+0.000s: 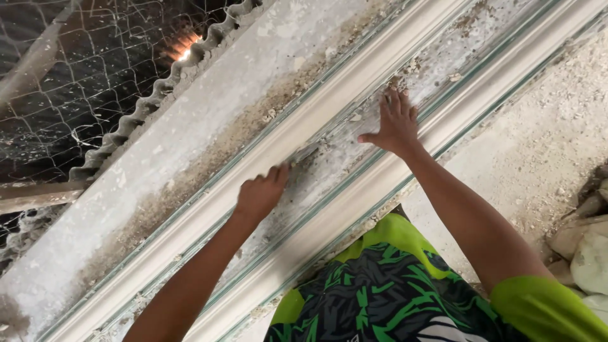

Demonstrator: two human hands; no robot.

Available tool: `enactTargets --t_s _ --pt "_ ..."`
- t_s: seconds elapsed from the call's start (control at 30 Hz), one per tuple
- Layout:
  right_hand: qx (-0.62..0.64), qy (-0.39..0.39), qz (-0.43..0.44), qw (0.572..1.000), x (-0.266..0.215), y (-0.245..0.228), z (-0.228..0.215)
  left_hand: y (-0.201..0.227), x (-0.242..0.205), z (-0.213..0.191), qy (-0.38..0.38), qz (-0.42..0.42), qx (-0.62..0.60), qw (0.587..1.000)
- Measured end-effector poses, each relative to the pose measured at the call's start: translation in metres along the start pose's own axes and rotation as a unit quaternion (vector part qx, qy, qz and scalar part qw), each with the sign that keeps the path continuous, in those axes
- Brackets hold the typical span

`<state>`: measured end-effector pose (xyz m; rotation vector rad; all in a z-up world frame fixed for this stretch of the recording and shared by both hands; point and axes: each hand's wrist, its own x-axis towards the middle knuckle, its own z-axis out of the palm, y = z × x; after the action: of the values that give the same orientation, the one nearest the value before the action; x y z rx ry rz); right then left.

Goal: Scraping and finishing decorative plaster moldings using a scraper tool on a workbench.

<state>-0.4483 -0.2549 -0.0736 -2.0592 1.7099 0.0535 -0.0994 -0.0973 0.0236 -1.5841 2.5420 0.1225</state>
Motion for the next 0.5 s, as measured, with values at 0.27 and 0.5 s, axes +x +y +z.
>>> enactTargets --t_s 0.27,0.5 --pt "0.000 -0.032 0.012 0.999 0.005 -0.007 -0.012 0.048 0.138 0.004 0.063 0.003 0.023 0.998" --pt "-0.011 -0.056 -0.115 0.992 0.006 0.046 -0.022 0.156 0.432 0.020 0.170 0.009 -0.027 0.985"
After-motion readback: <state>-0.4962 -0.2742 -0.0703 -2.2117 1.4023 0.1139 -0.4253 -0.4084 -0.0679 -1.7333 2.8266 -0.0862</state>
